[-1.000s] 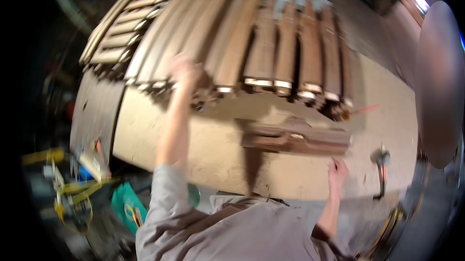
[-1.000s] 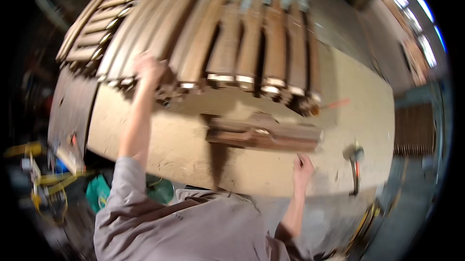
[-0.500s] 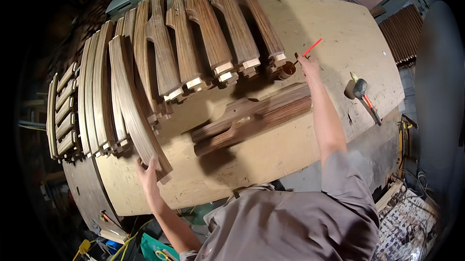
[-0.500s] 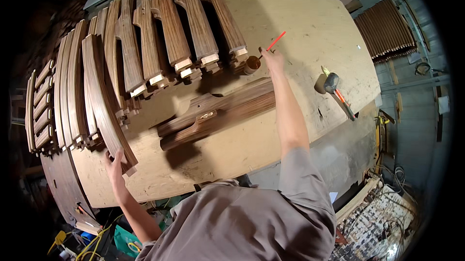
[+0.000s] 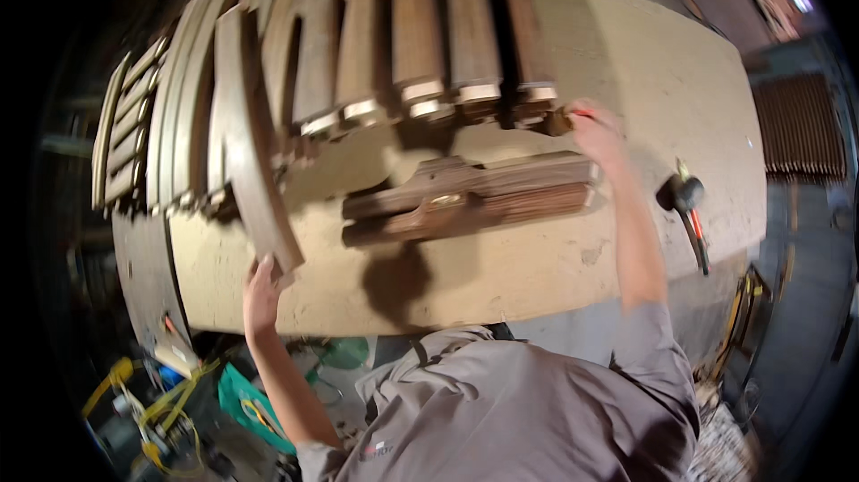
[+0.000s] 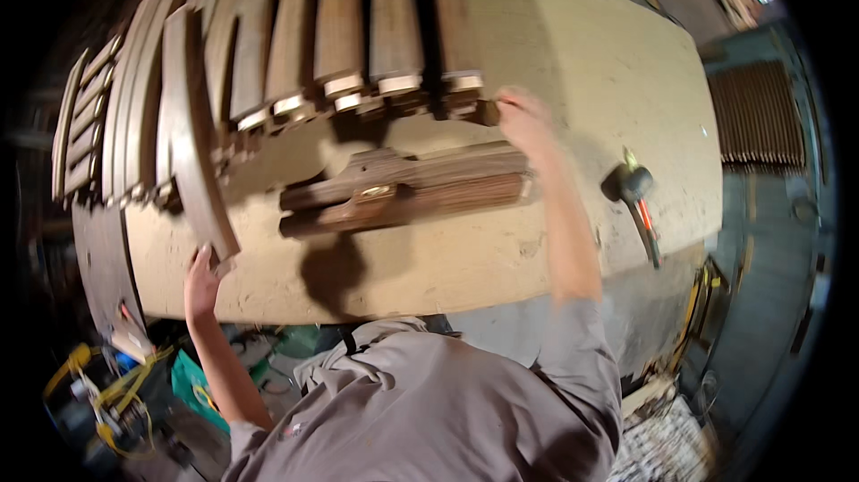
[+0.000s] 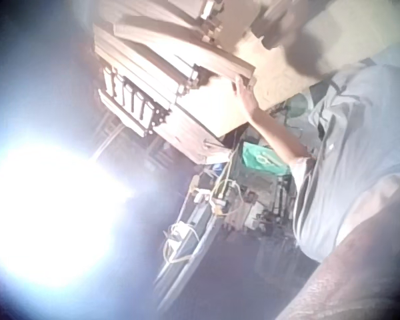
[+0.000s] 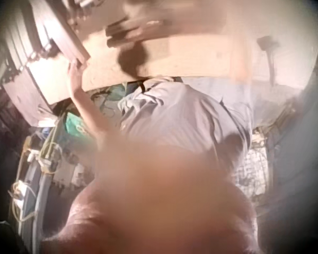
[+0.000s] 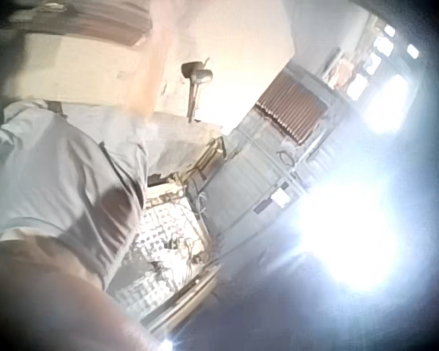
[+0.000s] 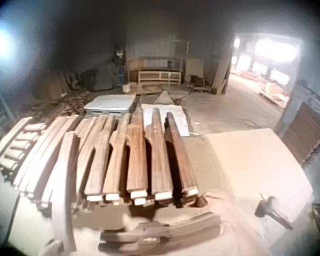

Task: The person applies adhesive to wooden components with a brush and joins them together to assemble a furniture frame.

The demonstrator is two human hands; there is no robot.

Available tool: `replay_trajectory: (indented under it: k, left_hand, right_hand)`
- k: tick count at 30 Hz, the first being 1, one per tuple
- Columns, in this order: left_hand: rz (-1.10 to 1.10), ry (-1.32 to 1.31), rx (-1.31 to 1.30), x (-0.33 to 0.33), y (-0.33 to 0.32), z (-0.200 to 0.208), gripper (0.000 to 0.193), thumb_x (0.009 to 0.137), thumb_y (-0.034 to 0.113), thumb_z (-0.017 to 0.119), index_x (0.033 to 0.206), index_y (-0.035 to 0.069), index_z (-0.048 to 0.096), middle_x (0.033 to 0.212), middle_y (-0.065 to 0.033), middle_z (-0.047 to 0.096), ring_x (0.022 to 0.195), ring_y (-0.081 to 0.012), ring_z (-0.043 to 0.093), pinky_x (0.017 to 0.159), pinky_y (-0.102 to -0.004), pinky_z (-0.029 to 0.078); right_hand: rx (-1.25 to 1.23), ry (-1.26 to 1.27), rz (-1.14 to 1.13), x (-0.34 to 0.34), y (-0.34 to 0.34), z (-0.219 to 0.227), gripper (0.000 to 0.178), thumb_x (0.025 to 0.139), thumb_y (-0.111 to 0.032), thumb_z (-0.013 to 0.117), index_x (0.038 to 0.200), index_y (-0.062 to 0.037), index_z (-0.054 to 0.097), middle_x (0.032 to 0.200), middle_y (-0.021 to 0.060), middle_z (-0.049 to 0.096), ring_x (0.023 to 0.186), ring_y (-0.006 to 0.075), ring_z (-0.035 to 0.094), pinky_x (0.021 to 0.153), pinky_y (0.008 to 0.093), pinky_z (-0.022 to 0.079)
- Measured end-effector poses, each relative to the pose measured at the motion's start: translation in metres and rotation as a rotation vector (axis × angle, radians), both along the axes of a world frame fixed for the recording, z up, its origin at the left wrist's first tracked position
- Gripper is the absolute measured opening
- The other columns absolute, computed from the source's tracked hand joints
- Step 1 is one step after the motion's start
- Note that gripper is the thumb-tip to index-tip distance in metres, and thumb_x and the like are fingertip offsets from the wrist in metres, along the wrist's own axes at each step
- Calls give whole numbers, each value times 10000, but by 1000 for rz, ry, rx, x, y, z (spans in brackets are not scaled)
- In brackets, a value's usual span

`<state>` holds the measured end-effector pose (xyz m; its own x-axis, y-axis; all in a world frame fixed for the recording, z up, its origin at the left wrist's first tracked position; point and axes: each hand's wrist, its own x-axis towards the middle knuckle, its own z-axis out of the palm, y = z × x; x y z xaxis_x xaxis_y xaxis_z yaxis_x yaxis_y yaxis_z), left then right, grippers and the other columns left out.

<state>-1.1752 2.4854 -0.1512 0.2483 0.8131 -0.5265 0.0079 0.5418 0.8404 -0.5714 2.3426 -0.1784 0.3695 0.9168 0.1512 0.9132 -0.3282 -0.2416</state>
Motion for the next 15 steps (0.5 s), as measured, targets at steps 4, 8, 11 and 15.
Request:
replay_trajectory:
  k: [4, 8, 11, 15]
  left_hand:
    - [54, -280, -107, -7, 26, -17, 218, 927, 155, 590, 1109, 35, 598, 1056, -31, 630, 961, -140, 601, 816, -301, 499]
    - [156, -317, -190, 14, 46, -13, 314, 873, 193, 661, 1137, 43, 581, 1079, -66, 625, 973, -202, 602, 806, -365, 532]
    - [59, -294, -137, -15, 54, -38, 388, 867, 234, 665, 1170, 13, 569, 1112, -99, 635, 1034, -213, 604, 852, -376, 524]
    - [3, -380, -224, -3, 58, -34, 462, 852, 263, 683, 1201, -6, 546, 1125, -118, 626, 1063, -226, 593, 904, -398, 505]
  right_hand:
    - [28, 401, -156, 40, -17, -34, 201, 866, -253, 598, 900, -61, 646, 780, 116, 657, 738, 252, 635, 675, 366, 486]
    - [336, 1056, -579, 85, -52, -46, 156, 928, -215, 596, 922, -59, 606, 725, -24, 566, 576, 53, 474, 484, 201, 350]
    - [732, 1357, -661, 57, -66, -8, 213, 941, -244, 576, 917, -32, 568, 700, -9, 522, 575, 74, 441, 494, 207, 341]
    - [859, 1584, -288, -16, -119, 25, 241, 953, -274, 547, 928, -34, 557, 664, -13, 483, 558, 85, 424, 478, 212, 331]
